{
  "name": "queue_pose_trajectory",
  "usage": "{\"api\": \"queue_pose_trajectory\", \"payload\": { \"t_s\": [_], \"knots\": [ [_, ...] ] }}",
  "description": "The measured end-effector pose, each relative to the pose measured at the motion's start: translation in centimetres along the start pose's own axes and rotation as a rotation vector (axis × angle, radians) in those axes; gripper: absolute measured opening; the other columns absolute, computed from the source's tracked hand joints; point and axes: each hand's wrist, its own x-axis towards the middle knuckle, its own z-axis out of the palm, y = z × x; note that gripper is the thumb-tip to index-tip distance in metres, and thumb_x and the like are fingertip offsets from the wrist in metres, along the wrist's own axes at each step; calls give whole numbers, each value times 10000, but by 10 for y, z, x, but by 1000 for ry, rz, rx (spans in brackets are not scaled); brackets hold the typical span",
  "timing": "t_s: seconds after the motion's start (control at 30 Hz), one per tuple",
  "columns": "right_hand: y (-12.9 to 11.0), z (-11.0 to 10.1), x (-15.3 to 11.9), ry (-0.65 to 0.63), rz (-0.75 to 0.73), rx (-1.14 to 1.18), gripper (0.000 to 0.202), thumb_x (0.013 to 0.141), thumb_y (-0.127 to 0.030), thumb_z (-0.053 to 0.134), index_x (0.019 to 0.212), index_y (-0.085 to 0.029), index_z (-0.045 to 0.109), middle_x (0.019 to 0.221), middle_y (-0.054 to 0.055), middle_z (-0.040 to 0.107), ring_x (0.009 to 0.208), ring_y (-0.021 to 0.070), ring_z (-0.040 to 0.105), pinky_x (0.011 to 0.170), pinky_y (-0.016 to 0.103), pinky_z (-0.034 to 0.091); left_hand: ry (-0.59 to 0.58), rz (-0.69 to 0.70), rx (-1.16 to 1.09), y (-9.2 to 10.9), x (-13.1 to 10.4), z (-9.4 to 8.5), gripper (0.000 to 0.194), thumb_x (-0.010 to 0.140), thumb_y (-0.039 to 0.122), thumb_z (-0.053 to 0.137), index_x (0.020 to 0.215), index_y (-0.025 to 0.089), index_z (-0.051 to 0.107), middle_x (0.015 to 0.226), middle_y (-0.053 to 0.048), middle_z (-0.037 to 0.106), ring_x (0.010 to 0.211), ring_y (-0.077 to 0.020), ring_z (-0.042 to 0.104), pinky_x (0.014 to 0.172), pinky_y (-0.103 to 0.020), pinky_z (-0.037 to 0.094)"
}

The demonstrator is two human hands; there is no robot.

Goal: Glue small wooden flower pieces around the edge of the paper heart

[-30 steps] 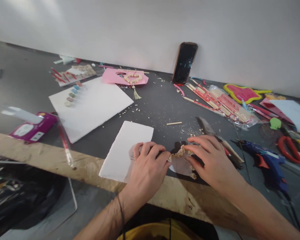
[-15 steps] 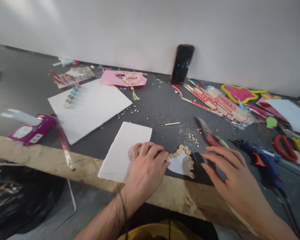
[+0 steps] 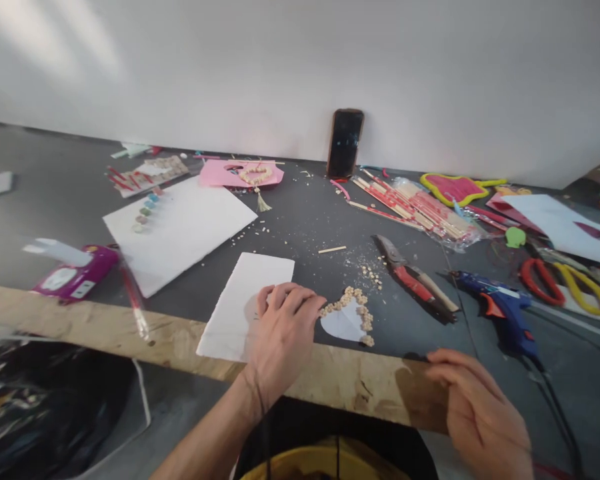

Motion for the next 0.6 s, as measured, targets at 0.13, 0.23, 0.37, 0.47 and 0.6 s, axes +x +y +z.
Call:
{"api": "queue_pose_trajectory", "payload": {
  "t_s": [0.13, 0.23, 0.37, 0.47, 0.6],
  "knots": [
    [2, -1, -4, -94, -56, 119, 212, 748, -64, 376, 626, -222, 447, 686, 12, 552, 633, 159, 563, 586, 293, 435, 17, 5, 35, 3, 1, -4, 247, 869, 109, 487, 1004, 259, 630, 1015, -26, 665, 1007, -222, 509, 922, -446, 307],
    [0, -1, -6, -95, -5, 155, 210, 711, -46, 351, 591, -218, 353, 593, -16, 464, 541, 134, 476, 545, 281, 375, -18, -20, 55, 6, 2, -9, 195, 889, 187, 493, 1003, 255, 636, 1027, -28, 665, 1017, -227, 512, 923, -450, 312],
    [-3, -1, -6, -68, 13, 190, 210, 696, -43, 341, 582, -219, 326, 565, -23, 433, 520, 130, 454, 531, 273, 347, -81, -40, 83, 10, 4, -11, 180, 883, 255, 521, 1020, 241, 637, 1045, -39, 666, 1034, -241, 506, 915, -464, 317],
    [-3, -1, -4, -50, 17, 174, 218, 697, -48, 343, 564, -221, 340, 550, -20, 442, 503, 132, 456, 512, 268, 345, -122, -52, 96, 15, 8, -10, 188, 874, 289, 536, 1020, 234, 640, 1043, -49, 667, 1044, -252, 497, 916, -476, 320],
    [-1, 0, -4, -66, -35, 155, 233, 717, -31, 339, 583, -219, 374, 574, -15, 465, 545, 134, 481, 537, 262, 367, -163, -62, 116, 20, 13, -8, 183, 858, 297, 555, 997, 224, 650, 1031, -53, 666, 1044, -255, 497, 924, -482, 324]
  ]
}}
